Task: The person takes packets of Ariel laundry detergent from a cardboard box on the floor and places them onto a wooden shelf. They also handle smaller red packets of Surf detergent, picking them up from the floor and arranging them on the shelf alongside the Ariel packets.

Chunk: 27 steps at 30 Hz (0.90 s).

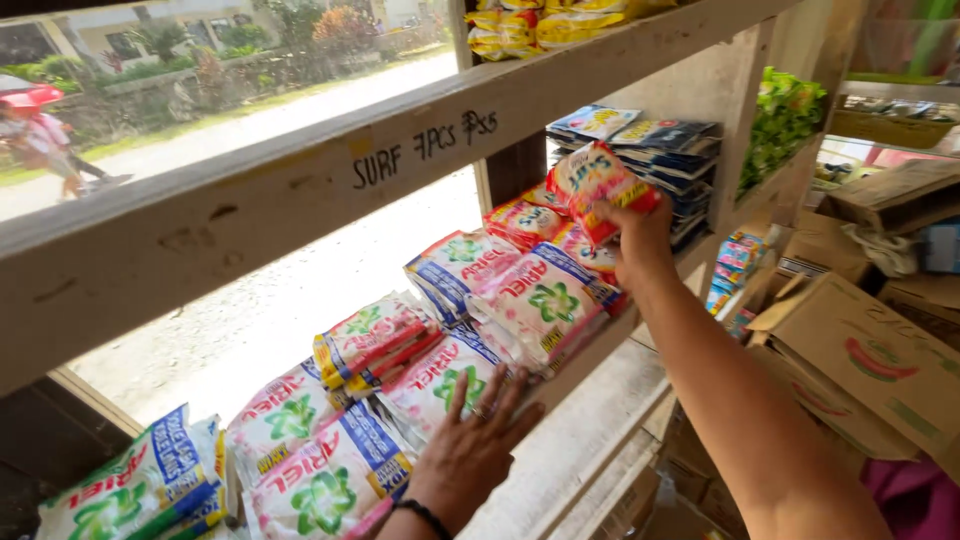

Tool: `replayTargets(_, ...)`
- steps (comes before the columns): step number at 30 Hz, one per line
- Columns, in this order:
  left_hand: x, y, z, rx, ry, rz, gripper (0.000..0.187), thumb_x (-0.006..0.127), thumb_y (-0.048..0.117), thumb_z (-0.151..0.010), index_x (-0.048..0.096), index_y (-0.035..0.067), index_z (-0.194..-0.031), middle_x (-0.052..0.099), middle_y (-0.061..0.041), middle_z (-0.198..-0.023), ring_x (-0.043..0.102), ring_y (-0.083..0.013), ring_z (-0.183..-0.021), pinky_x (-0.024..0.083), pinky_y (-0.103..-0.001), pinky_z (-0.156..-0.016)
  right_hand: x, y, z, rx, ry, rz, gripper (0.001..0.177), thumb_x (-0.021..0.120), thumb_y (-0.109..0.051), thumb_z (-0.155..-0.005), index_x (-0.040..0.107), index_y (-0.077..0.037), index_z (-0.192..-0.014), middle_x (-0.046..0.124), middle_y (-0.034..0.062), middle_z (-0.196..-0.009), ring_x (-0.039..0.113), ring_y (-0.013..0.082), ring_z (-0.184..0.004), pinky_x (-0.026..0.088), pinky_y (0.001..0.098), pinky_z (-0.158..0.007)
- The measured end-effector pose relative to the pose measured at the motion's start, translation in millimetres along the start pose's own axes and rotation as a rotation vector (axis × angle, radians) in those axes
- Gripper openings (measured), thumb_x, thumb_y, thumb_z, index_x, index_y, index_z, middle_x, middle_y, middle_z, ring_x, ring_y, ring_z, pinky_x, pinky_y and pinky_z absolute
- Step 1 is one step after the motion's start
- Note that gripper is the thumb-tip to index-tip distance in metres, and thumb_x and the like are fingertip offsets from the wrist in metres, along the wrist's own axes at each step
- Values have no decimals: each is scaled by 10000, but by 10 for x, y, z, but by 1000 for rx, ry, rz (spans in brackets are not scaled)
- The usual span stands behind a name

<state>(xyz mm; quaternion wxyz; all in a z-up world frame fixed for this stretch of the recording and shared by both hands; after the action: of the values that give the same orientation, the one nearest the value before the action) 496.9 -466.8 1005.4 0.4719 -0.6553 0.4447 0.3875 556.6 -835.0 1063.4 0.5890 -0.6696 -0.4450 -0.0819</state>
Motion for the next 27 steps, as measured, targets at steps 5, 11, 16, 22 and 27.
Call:
replayTargets(5,53,-64,4,-3,80,-36,756,677,211,-806,445,218,-1525,250,-121,-1675,185,-329,-1546,120,-635,-1202,446,302,-689,35,-50,103,822,838,-28,-761,332,-140,-1399,631,108,-1280,691,290,-1109,633,476,-833)
replayTargets(11,20,-110,59,-5,131,59,743,681,218,-820,465,214,-1532,298,-114,-1667,203,-331,-1553,142,-633,-1210,587,555,-1022,-444,-81,1344,890,901,-245,-842,301,-76,-1478,474,344,-1359,545,516,-1174,480,566,-935)
replayTargets(16,-92,-145,19,-17,65,63,746,696,216,-814,468,204,-1524,295,-108,-1663,199,-328,-1560,146,-625,-1219,766,555,-1001,-453,-124,1499,313,635,-157,-1057,670,-114,-1365,515,304,-1462,614,469,-1194,517,511,-1036)
replayTargets(22,-16,-139,12,-33,50,92,761,703,247,-818,435,222,-1530,281,-111,-1666,212,-327,-1547,151,-630,-1211,631,695,-1077,-543,-262,1503,378,648,-65,-930,658,-42,-1307,530,300,-1366,556,492,-1169,466,513,-995)
replayTargets(27,30,-82,21,-43,47,-50,784,688,282,-824,400,258,-1553,263,-100,-1669,223,-317,-1533,170,-611,-1208,699,-214,455,-925,-353,878,142,647,-27,-1089,565,-21,-1205,622,172,-1282,608,333,-1233,511,406,-1097)
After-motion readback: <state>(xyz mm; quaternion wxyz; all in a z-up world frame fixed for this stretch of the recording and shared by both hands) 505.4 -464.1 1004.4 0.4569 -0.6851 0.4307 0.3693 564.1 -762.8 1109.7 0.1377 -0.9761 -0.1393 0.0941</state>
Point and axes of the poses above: each hand's wrist, its own z-axis away from the middle knuckle, its own x-axis out of the palm, y = z × x, the point moved 10 cm from there along -z, towards the middle knuckle
